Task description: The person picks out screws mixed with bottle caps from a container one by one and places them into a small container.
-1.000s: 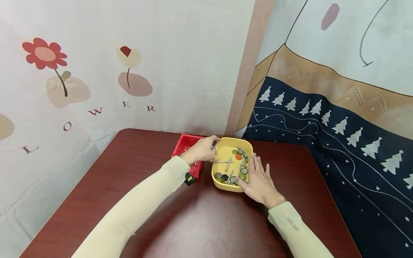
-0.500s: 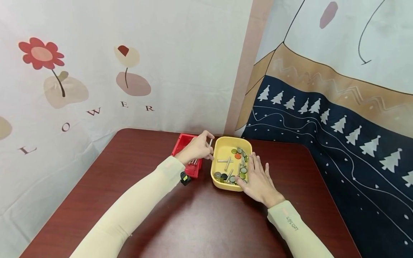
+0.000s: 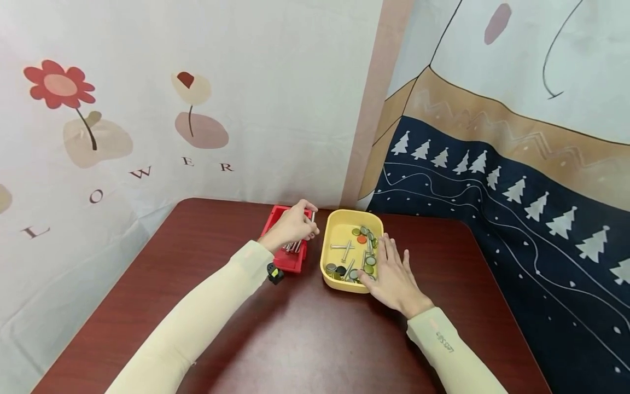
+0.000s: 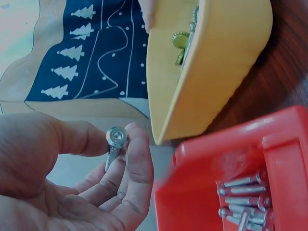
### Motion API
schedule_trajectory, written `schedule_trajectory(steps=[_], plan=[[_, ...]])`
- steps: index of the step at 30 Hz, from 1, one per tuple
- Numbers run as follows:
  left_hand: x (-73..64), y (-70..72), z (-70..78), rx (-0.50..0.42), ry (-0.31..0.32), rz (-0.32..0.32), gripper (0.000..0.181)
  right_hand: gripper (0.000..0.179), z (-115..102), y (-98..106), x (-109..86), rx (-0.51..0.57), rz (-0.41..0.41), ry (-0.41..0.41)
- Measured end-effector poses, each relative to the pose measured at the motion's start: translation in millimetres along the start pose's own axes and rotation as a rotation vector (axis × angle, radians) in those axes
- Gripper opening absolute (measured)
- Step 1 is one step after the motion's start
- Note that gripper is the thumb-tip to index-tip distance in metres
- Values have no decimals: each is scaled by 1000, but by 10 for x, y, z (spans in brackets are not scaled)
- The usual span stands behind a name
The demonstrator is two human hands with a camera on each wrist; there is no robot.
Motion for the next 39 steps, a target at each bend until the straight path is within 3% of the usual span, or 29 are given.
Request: schedule_trajectory(steps=[8, 13, 16, 17, 18, 23, 24, 31, 33, 34, 36, 39], plan=[[-47, 183, -170, 8, 61, -22, 45, 110, -2, -6, -10, -10, -6, -8], [-41, 292, -326, 60, 64, 2, 42, 111, -4, 8, -1, -8, -11, -7], [-5, 349, -415, 72, 89, -18, 43, 111, -4, 13, -4, -10, -12, -10], [115, 349, -580, 73, 74, -28, 43, 110, -3, 12, -6, -9, -12, -10], [128, 355, -602, 82, 89, -39, 44, 110, -2, 12, -7, -10, -13, -11], [135, 354, -655, 165, 108, -41, 45, 110, -7, 8, -3, -11, -13, -16], [27, 361, -519, 194, 129, -39, 44, 110, -9, 7, -3, -10, -14, -17], [49, 303, -515, 270, 127, -67, 45, 110, 5, -8, -11, -15, -17, -17], [124, 284, -573, 286, 137, -91, 45, 110, 7, -11, -17, -17, -17, -16], [283, 255, -762, 297, 115, -89, 44, 110, 8, -13, -19, -17, -18, -15], [501, 215, -982, 322, 108, -99, 45, 109, 8, -12, -18, -15, -15, -10], [910, 125, -1426, 361, 70, -88, 45, 108, 6, -10, -21, -11, -12, -3]])
Point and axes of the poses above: each hand's wrist, its own x-axis towards the middle knuckle, its own y-axis out of the back of the hand, z = x × y, the point moved 1 cm from there along x, towards the middle knuckle, and after that the axes turned 6 degrees about -z, right-handed, at the moved point
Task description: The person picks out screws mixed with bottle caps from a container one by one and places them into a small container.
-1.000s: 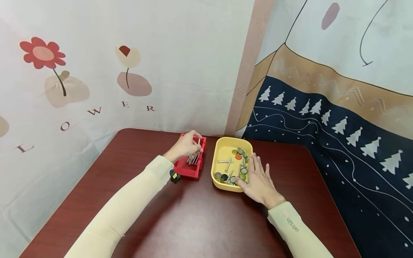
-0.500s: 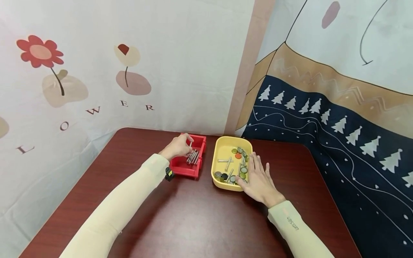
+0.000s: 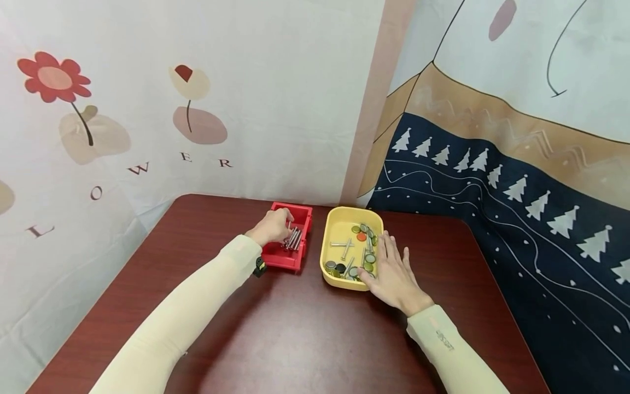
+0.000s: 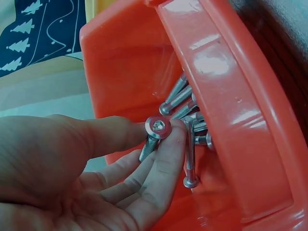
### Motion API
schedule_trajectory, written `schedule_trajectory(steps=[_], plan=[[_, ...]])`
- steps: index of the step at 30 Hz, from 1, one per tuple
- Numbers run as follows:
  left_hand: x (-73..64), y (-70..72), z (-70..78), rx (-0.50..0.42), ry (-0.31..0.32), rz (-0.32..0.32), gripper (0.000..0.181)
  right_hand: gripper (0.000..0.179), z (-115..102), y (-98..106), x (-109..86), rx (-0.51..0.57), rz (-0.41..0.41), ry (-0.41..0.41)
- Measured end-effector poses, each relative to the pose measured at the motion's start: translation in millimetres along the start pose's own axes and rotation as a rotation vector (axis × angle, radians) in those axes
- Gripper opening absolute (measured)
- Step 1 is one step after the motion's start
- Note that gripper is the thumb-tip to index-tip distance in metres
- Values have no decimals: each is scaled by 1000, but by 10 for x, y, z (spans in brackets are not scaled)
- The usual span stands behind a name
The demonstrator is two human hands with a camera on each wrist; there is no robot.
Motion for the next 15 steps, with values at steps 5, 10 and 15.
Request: schedule_trajectory(steps=[5, 10, 15], plan=[[-64, 14, 71, 54, 4, 27, 47, 109, -16, 8, -15, -1, -8, 2], [-752, 309, 649, 49, 61, 29, 43, 109, -15, 23, -22, -2, -2, -2], [-999, 422, 862, 32, 58, 69, 41, 109, -16, 26, -6, -3, -10, 0]])
Point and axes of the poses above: each hand's wrist, its own x-axis towards the middle knuckle, its own y-axis out of the back of the hand, z = x × y, the point moved 1 cm from there along x, towards the middle knuckle, and after that the axes turned 6 degrees about -z, right-handed, at the moved point
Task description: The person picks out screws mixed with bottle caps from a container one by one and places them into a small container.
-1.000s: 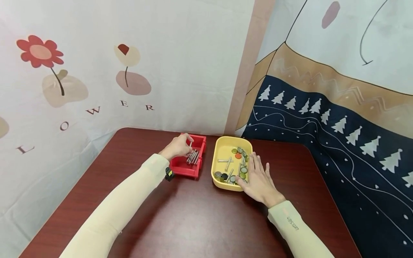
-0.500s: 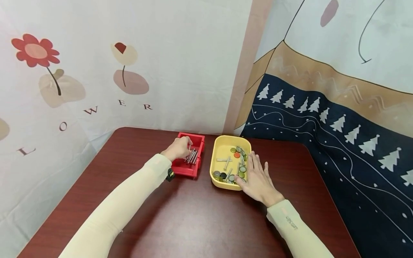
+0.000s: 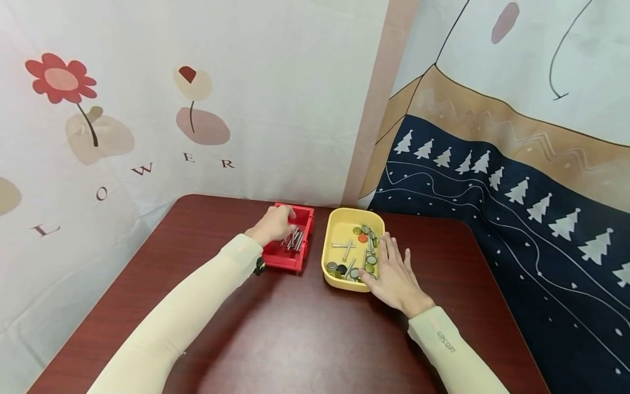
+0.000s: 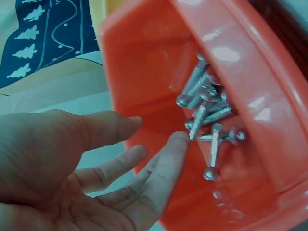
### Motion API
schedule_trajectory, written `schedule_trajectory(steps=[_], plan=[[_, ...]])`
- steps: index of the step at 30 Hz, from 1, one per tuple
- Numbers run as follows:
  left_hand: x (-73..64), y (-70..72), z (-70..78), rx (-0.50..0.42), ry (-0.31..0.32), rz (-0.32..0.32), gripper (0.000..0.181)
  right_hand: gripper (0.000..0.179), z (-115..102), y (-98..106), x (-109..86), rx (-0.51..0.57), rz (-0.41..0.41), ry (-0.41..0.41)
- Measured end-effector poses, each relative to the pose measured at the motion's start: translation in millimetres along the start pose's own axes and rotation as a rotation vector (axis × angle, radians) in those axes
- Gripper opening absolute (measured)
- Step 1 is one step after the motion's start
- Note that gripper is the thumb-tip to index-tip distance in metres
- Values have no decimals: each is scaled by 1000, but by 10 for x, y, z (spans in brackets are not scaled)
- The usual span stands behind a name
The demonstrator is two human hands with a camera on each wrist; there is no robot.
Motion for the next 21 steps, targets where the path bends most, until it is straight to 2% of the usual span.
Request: schedule_trajectory(steps=[6, 14, 21], plan=[[-42, 26, 125, -22, -73, 28, 39, 109, -3, 9, -4, 6, -7, -8], [-21, 7, 240, -11, -144, 76, 38, 109, -12, 21, 15, -2, 0, -4], [-16, -32, 401, -18, -215, 104, 35, 110, -9, -3, 17, -1, 1, -5]])
Point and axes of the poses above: each hand's wrist, its own x-axis towards the middle knuckle, its own y-axis out of the back of the hand, z = x × y, the point moved 1 cm from there along x, towards the middle knuckle, and after that the axes turned 6 degrees about -z, right-handed, at the moved point
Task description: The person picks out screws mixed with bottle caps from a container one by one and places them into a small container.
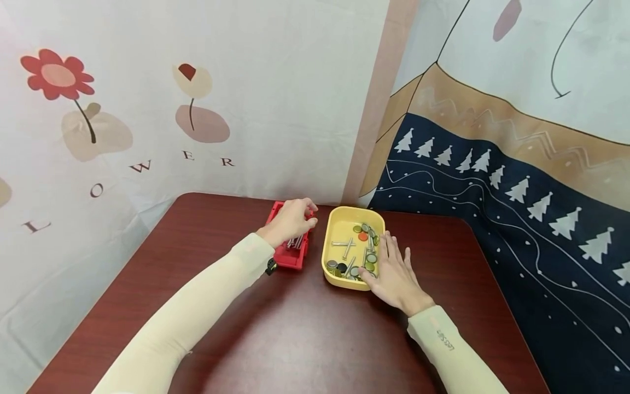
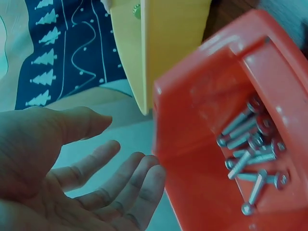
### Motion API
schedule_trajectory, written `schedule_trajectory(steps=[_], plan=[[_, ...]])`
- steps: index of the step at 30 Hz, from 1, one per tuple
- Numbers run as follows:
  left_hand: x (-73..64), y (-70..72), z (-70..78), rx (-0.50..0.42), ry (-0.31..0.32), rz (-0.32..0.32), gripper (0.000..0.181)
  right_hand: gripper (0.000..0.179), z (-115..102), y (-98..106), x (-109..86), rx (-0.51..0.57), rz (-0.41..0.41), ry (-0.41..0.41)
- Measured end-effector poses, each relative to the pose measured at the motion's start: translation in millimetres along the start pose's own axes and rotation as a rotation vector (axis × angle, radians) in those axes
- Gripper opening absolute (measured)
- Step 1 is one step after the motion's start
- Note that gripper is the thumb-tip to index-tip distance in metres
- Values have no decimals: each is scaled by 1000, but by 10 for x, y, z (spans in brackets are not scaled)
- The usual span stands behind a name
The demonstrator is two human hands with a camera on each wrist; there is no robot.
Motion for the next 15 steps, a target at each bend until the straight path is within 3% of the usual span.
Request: schedule_trajectory(steps=[7, 15], plan=[[111, -146, 228, 31, -63, -11, 36, 110, 7, -3, 10, 15, -5, -3], [268, -408, 535, 89, -92, -115, 38, 110, 25, -24, 1, 2, 7, 3]])
Point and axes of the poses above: each hand's wrist, its own x-axis towards the middle knuckle, its own y-axis out of the back of the hand, z = x × y, the point moved 1 cm from there along x, towards the middle knuckle, and after that the axes turned 6 degrees about -z, right-handed, at the moved point
